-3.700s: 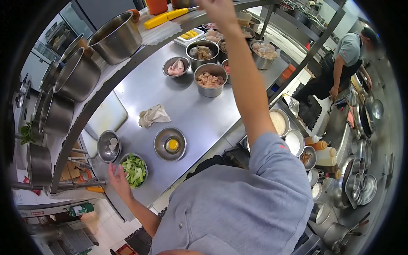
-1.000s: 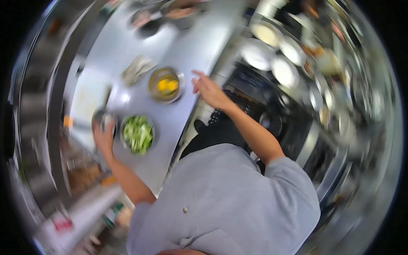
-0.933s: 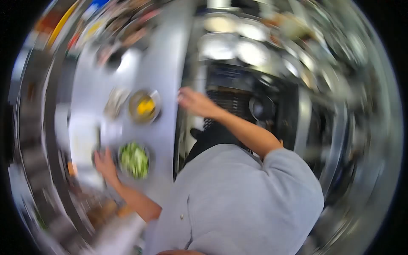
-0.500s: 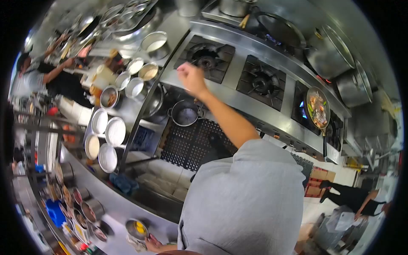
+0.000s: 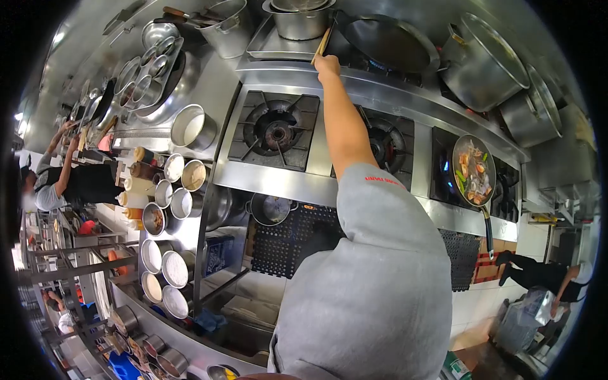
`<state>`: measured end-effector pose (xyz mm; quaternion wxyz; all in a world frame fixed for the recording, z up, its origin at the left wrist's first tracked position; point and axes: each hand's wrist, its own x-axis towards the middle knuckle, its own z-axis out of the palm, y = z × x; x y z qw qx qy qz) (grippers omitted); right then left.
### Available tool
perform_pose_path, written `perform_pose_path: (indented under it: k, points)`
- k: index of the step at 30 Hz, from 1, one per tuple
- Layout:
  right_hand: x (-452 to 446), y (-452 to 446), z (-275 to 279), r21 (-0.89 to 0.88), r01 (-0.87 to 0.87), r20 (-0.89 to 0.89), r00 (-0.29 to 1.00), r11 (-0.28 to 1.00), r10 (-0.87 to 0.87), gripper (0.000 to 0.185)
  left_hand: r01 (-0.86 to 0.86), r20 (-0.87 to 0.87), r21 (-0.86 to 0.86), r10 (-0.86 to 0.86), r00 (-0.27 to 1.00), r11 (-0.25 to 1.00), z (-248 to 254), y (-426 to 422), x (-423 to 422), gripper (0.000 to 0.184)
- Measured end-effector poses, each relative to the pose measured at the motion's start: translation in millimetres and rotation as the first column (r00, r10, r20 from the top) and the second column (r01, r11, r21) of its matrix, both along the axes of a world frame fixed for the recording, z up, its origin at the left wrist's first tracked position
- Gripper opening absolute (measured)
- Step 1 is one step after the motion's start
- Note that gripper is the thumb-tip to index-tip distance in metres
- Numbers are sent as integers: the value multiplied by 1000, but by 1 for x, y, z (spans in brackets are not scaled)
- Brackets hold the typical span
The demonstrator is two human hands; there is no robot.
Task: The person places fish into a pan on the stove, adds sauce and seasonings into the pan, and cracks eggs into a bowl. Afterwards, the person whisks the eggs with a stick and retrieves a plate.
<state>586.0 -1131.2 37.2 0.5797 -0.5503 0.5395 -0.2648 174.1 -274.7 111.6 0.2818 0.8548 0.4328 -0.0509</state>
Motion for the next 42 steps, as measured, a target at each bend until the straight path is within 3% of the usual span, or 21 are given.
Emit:
perform_pose_path:
  k: [3,5,6,8,10,12,14,15,16,17,18,20,22,24,26,27,30,35,38,40,42]
  points:
    - [-26,7,0,-222,-23,22,999,975,29,35,183,-127,101,-170,977,978,15,-10,19,36]
    - [-72,44,18,69,-145,447,889,987,100,19,307,-209,153,-272,939,939,25,-13,32,37]
    - [-96,69,27,142,-171,521,850,975,74,16,375,-255,171,-327,910,911,30,-13,38,38]
    - [-145,123,27,271,-191,642,766,944,-29,11,513,-344,194,-432,834,836,36,-12,54,40]
    - [-191,166,-4,228,-334,642,758,914,117,10,639,-430,201,-520,738,742,32,-3,73,42]
    - [-232,198,-9,439,-545,664,733,714,151,25,720,-476,196,-577,663,666,10,21,97,43]
    - [-249,201,-31,452,-638,737,661,623,142,27,762,270,27,-739,617,647,-43,67,137,37]
    - [-253,204,-27,433,-668,776,618,605,128,25,802,255,20,-779,573,596,-34,48,163,37]
    - [-260,209,-19,411,-686,810,577,601,106,22,605,435,-207,-482,761,769,-13,-17,191,24]
    - [-269,218,-10,357,-669,812,567,652,138,21,366,488,-462,-113,866,808,0,-61,212,13]
    - [-278,225,-5,296,-653,811,558,697,178,20,369,490,-503,-94,867,781,-6,-74,232,14]
    - [-301,245,2,190,-605,795,557,773,240,27,512,464,-492,-286,839,704,-16,-95,266,16]
    - [-319,261,30,-101,-458,604,677,883,421,32,527,424,-510,-334,842,680,-10,-135,286,19]
    - [-334,276,54,-133,-289,600,738,948,309,39,630,418,-604,-478,772,489,-27,-142,319,18]
    - [-356,298,84,-64,29,658,753,998,20,45,691,377,-573,-608,699,440,-37,-159,342,16]
    - [-365,307,92,-141,122,481,876,982,-39,49,704,388,-594,-628,675,389,-32,-177,342,15]
    - [-410,344,80,-248,126,192,978,960,-79,47,748,418,-630,-720,553,209,-32,-219,353,15]
    - [-467,402,64,-250,65,231,973,966,-6,37,728,481,-683,-788,385,-62,-38,-286,342,16]
    - [-481,415,83,-272,-38,91,994,962,65,24,699,455,-703,-839,299,-132,-58,-322,329,17]
    - [-490,419,83,-456,-228,-182,970,860,160,21,656,474,-727,-839,266,-203,-75,-344,313,14]
    - [-511,420,78,-427,-254,-163,966,868,203,20,637,465,-739,-850,247,-219,-81,-368,287,15]
